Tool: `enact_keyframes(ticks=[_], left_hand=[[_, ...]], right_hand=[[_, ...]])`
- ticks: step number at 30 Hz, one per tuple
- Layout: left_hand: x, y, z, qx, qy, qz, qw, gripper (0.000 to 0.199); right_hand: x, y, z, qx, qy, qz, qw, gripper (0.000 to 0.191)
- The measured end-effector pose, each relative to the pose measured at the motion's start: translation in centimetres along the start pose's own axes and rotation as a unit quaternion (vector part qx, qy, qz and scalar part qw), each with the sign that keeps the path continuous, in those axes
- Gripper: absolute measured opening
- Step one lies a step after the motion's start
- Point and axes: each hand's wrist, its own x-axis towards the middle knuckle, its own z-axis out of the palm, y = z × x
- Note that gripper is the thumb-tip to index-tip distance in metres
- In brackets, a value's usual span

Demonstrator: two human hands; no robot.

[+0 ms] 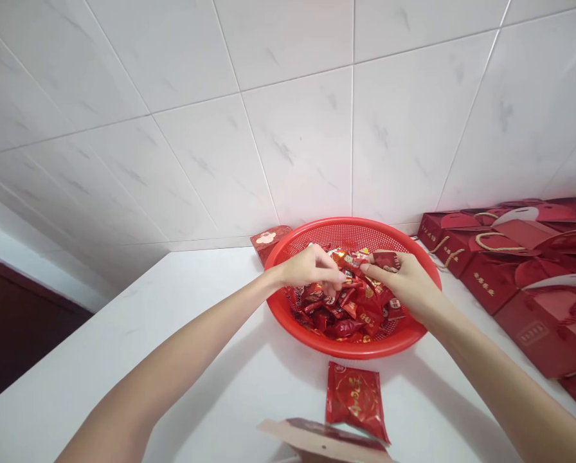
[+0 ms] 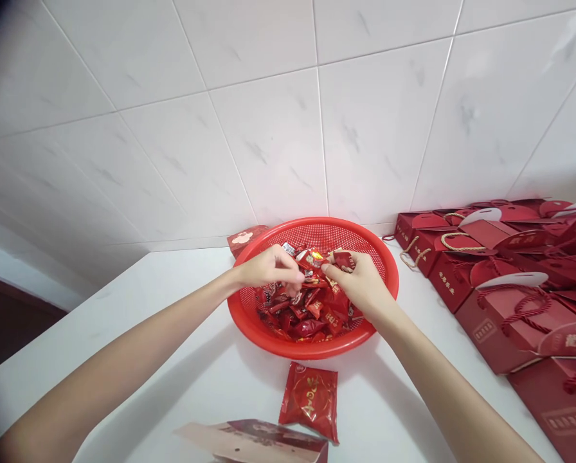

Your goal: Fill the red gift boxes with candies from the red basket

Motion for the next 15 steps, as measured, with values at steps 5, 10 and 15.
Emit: enact_keyframes(ticks=[5,10,15], left_hand=[[0.9,-0.7,0.4,0.305,-0.049,-0.065,0.949,0.01],[1.1,-3.2,-0.4,0.37,-0.036,-0.122,0.921,0.031],[0.8,-2.4,0.1,0.255,0.024,-0.034,0.966,0.024]], right_hand=[[0.2,0.3,0.0,0.026,0.005,-0.017,1.0,0.03],[0.3,0.4,0.0,0.018,-0.012,-0.015,1.0,0.03],[0.3,0.5,-0.1,0.012,-0.022,-0.02,0.999,0.028]])
